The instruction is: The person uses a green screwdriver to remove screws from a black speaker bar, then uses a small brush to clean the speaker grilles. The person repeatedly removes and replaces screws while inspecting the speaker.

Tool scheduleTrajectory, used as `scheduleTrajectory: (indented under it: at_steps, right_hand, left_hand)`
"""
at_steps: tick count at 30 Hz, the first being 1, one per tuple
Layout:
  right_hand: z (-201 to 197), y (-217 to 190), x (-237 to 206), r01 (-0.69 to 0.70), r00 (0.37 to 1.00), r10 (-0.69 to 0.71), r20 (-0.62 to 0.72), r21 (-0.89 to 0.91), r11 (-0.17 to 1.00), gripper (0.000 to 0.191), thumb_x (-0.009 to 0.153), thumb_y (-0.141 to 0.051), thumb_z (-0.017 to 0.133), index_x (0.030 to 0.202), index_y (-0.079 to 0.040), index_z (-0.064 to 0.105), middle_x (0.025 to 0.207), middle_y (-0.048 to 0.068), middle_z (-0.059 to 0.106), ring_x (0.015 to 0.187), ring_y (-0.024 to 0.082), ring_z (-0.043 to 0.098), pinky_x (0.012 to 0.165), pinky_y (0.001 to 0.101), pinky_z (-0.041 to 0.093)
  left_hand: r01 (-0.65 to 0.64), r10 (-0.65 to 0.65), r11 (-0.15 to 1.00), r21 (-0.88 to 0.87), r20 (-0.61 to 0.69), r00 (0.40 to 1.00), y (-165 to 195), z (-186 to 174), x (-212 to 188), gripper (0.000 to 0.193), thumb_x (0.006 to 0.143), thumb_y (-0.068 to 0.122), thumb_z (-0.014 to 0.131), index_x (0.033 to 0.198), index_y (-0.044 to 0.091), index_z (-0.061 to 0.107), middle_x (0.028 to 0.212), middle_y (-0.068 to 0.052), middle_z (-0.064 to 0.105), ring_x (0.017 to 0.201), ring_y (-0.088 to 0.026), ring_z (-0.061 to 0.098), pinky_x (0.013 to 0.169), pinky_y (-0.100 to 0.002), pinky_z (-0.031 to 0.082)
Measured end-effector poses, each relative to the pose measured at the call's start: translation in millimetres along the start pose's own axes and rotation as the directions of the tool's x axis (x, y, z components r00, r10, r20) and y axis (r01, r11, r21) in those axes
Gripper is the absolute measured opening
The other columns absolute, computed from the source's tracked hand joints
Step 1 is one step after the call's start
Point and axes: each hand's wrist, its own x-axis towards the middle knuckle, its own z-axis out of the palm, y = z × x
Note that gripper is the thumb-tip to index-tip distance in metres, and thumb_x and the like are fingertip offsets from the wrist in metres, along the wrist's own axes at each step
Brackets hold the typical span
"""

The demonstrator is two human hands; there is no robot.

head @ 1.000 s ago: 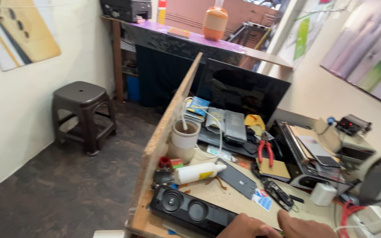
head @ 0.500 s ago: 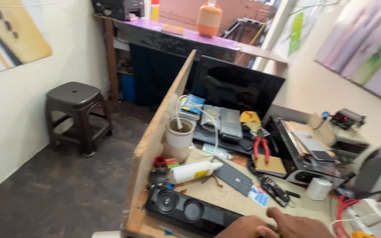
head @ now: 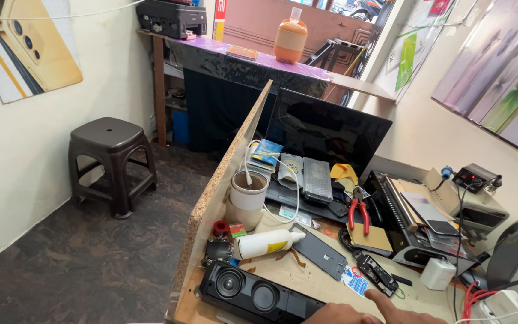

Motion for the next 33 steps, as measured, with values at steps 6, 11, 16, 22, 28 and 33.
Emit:
scheduleTrajectory:
  at_steps: [6, 11, 16, 22, 28, 33]
  right_hand:
    - [-16, -17, -14, 0.013, 0.999, -0.015, -0.048, -0.023, 1.000, 0.070, 0.084, -0.086, 0.035, 0.133, -0.037, 0.045, 0.095, 0.004, 0.077, 0.097, 0.022, 0.079, 0.084, 0.0441, 0.060]
    - [-55, -45, -76, -0.103, 0.995, 0.100, -0.024, -0.167, 0.981, 0.068, 0.090, -0.083, 0.027, 0.119, -0.029, 0.055, 0.086, 0.001, 0.077, 0.092, 0.018, 0.081, 0.081, 0.0400, 0.063]
    - [-82, -66, -101, -0.065, 0.997, 0.061, -0.046, -0.110, 0.992, 0.073, 0.083, -0.086, 0.034, 0.127, -0.029, 0.049, 0.096, 0.003, 0.079, 0.099, 0.022, 0.080, 0.084, 0.0443, 0.062]
    - [-84, -72, -87, -0.115, 0.992, 0.118, 0.033, -0.090, 0.989, 0.089, 0.081, -0.092, 0.035, 0.148, -0.033, 0.042, 0.112, 0.004, 0.079, 0.112, 0.019, 0.078, 0.096, 0.0408, 0.063]
    - [-50, -53, -55, -0.095, 0.995, 0.093, -0.031, -0.066, 0.993, 0.092, 0.081, -0.092, 0.037, 0.151, -0.031, 0.039, 0.117, 0.006, 0.077, 0.119, 0.022, 0.074, 0.104, 0.0452, 0.057]
    - [-17, -40, -23, -0.047, 0.998, 0.047, -0.028, 0.023, 0.999, 0.075, 0.088, -0.083, 0.036, 0.146, -0.037, 0.044, 0.115, 0.005, 0.078, 0.118, 0.020, 0.075, 0.105, 0.0408, 0.056]
  left_hand:
    - [0.257, -0.313, 0.913, -0.317, -0.141, 0.939, 3, -4, -8, 0.015, 0.097, 0.025, 0.069, 0.093, 0.010, 0.071, 0.076, -0.017, 0.063, 0.078, -0.033, 0.070, 0.070, -0.044, 0.054]
    - [0.176, -0.245, 0.911, -0.374, -0.146, 0.958, 14, -7, -12, 0.010, 0.096, 0.017, 0.065, 0.100, 0.009, 0.069, 0.096, -0.017, 0.068, 0.097, -0.038, 0.069, 0.085, -0.047, 0.053]
    - [0.212, -0.243, 0.868, -0.449, -0.012, 0.970, 6, -13, -23, 0.010, 0.095, 0.015, 0.063, 0.098, 0.007, 0.067, 0.090, -0.020, 0.066, 0.089, -0.038, 0.068, 0.078, -0.046, 0.053]
    - [0.218, -0.279, 0.931, -0.292, -0.189, 0.941, 0, 12, -10, 0.012, 0.096, 0.016, 0.063, 0.087, 0.009, 0.064, 0.078, -0.016, 0.063, 0.081, -0.035, 0.064, 0.076, -0.045, 0.052]
    - [0.177, -0.193, 0.903, -0.392, -0.002, 0.981, -6, 2, -11, 0.014, 0.100, 0.019, 0.060, 0.094, 0.008, 0.066, 0.091, -0.015, 0.066, 0.093, -0.037, 0.067, 0.086, -0.049, 0.053]
    - [0.239, -0.234, 0.927, -0.288, 0.054, 0.971, -6, -1, -4, 0.018, 0.100, 0.022, 0.063, 0.092, 0.007, 0.066, 0.085, -0.014, 0.066, 0.091, -0.035, 0.069, 0.085, -0.048, 0.053]
